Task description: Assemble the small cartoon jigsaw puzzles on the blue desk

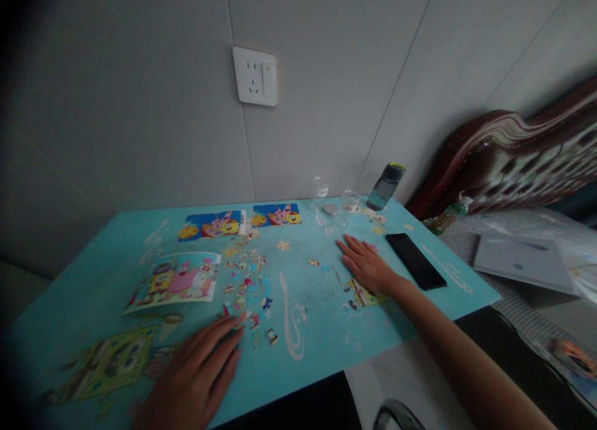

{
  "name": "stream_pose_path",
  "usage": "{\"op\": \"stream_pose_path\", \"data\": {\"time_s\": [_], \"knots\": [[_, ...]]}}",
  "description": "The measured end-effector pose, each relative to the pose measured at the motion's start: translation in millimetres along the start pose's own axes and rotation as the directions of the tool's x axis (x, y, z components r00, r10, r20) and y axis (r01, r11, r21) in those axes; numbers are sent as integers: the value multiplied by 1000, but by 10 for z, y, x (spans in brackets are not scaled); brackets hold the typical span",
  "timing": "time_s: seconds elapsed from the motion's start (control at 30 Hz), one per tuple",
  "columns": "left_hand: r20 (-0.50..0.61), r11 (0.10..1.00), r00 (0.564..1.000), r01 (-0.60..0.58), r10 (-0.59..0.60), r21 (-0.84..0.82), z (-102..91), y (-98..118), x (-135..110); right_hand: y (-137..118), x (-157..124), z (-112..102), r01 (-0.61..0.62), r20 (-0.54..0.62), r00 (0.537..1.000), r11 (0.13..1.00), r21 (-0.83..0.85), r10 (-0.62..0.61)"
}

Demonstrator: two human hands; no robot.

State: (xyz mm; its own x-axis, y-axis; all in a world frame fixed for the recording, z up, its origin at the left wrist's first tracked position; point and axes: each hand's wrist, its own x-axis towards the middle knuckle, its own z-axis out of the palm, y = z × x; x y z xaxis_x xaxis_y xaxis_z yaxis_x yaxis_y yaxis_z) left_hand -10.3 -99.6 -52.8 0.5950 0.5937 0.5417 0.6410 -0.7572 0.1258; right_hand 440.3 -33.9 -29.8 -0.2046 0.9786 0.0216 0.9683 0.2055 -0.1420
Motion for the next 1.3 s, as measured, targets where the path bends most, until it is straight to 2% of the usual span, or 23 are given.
{"op": "stream_pose_path", "data": {"time_s": [0.2, 0.37, 0.47, 0.67, 0.83, 1.07, 1.17, 1.3], "knots": [[5, 1000, 1000, -3, 3, 1, 4, 5, 4, 169, -49, -53, -34, 34, 999, 999, 36, 33], [8, 1000, 1000, -3, 3, 11, 7, 1, 5, 71, -67, -128, -16, -22, 1000, 998, 57, 17], [7, 1000, 1000, 1, -1, 13, 3, -6, -3, -140, -107, -180, 38, -43, 998, 999, 38, -36], [-1, 1000, 1000, -15, 15, 3, 26, -34, -33, -797, -218, -280, 212, 10, 977, 974, 84, -213], [7, 1000, 1000, -21, 21, 2, 37, -56, -24, -1089, -185, -296, 220, 75, 971, 969, 111, -229], [-23, 999, 999, -45, 46, 15, 20, -54, -8, -1040, -244, -237, 190, 127, 971, 978, 92, -200], [-13, 999, 999, -45, 45, 19, 17, -52, -3, -932, -311, -223, 161, 121, 978, 985, 69, -168], [-8, 999, 999, -38, 38, 17, 17, -48, -4, -692, -374, -180, 66, 84, 994, 998, 8, -66]]}}
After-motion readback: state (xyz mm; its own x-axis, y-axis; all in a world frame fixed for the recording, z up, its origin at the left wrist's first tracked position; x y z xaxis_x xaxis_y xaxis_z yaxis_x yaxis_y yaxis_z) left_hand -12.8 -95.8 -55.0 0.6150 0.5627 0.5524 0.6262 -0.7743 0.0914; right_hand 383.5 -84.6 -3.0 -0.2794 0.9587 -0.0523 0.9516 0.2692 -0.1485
